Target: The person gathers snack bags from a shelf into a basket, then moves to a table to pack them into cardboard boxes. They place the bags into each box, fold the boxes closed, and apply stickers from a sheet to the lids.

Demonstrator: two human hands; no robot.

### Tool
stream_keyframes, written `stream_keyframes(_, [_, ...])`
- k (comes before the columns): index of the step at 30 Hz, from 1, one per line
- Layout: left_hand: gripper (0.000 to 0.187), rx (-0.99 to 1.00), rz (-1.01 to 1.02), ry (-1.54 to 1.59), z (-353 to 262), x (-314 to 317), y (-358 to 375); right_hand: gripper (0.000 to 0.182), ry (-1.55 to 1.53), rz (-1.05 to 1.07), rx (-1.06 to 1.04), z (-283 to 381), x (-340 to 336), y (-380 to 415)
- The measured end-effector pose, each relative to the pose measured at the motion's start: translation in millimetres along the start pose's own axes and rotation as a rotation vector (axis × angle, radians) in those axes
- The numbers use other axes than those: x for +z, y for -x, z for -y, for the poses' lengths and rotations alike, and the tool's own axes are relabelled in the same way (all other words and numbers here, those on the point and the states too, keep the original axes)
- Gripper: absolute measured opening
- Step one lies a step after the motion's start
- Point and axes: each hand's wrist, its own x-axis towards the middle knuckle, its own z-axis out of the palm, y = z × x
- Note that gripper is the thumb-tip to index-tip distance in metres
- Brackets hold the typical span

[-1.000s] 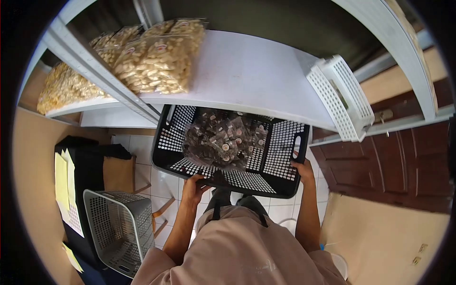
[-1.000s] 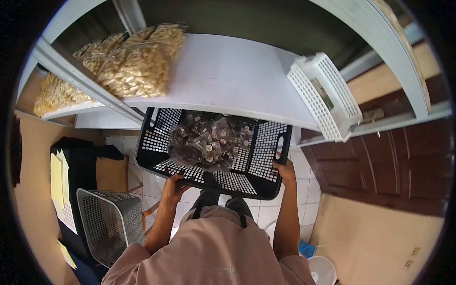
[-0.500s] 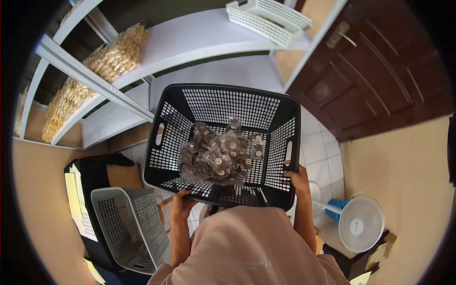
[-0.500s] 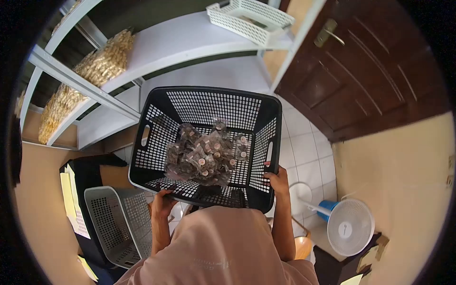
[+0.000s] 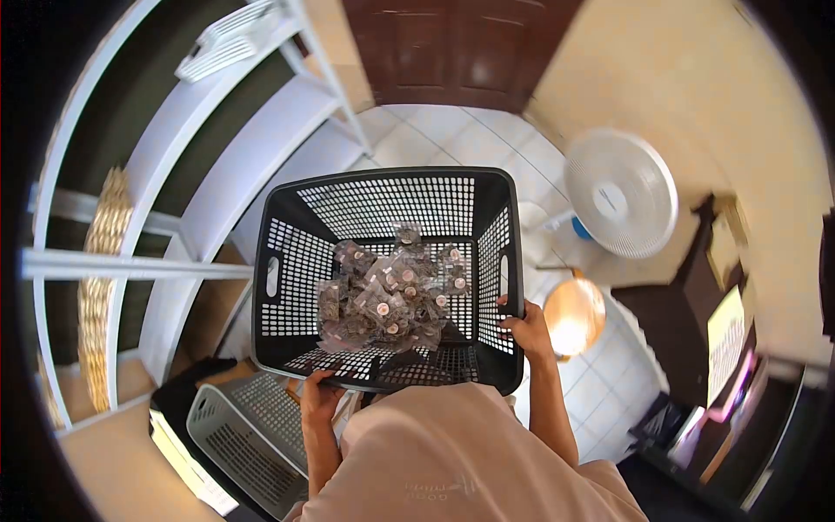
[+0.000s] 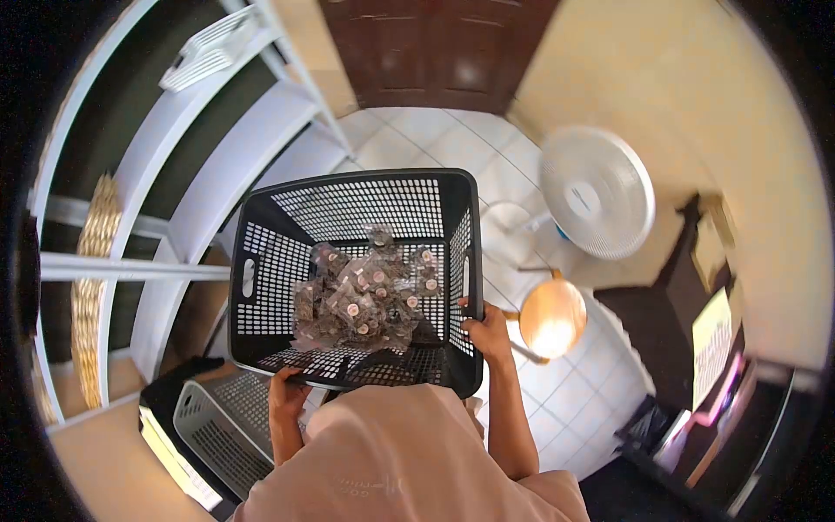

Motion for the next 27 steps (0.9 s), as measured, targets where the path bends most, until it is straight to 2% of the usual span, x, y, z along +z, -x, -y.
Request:
stream_keyframes(1, [0.027,-0.010,0.016,-0.038,6.7,7.5,0.1,0.034,-0.028,-0.050,0.023,-9.2,-10.7,12.7])
stream_keyframes(2, [0.027,-0.055,-0.011,-0.041,-21.2,13.8,-5.5,0.034,-0.018,-0.075,0.082,12.7,6.7,9.3])
stream_keyframes(3, [0.028,-0.077,0.011,-0.088,-13.4,9.4,-18.5,0.035,0.001,-0.112,0.033,-16.7,-6.8,12.9])
stream_keyframes(5, [0.032,-0.111,0.056,-0.158,5.1,-0.2,-40.3,0.037,-0.062,-0.158,0.089,-43.6,-20.5,30.8])
stream_keyframes(8, [0.033,-0.124,0.106,-0.233,66.7,25.9,-41.7,0.039,-0.134,-0.228,0.117,-79.2,-84.4,53.7])
stream_keyframes(9, [0.033,-0.133,0.017,-0.244,64.0,32.1,-76.0,0.039,-0.174,-0.162,0.174,-96.4,-78.7,2.1])
stream_keyframes(12, [0.032,-0.258,0.122,-0.279,131.8,30.8,-69.3,0.038,-0.193,-0.259,0.238,-96.0,-143.7,56.9])
stream_keyframes(14, [0.029,-0.311,0.167,-0.287,168.1,39.8,-62.3,0.038,-0.134,-0.267,0.145,-135.4,-189.2,76.9])
stream_keyframes(15, [0.029,-0.365,0.148,-0.290,185.7,48.1,-58.2,0.039,-0.146,-0.290,0.194,-134.3,-205.7,90.7])
stream_keyframes(16, [0.029,-0.358,0.084,-0.292,186.7,68.6,-92.8,0.040,-0.190,-0.245,0.245,-148.9,-210.1,34.0])
stream_keyframes(18, [0.029,-0.394,0.115,-0.342,216.7,74.2,-86.0,0.042,-0.161,-0.293,0.250,-167.9,-242.4,60.8])
stream_keyframes(22, [0.020,-0.388,0.056,-0.367,295.9,87.0,-83.6,0.042,-0.300,-0.331,0.236,-223.0,-312.9,86.1])
stream_keyframes(23, [0.020,-0.342,0.019,-0.355,279.2,111.6,-117.3,0.041,-0.281,-0.294,0.277,-209.2,-313.6,23.0])
stream_keyframes(27, [0.018,-0.292,0.032,-0.415,353.8,122.9,-133.3,0.038,-0.398,-0.277,0.262,-266.1,-374.9,18.4])
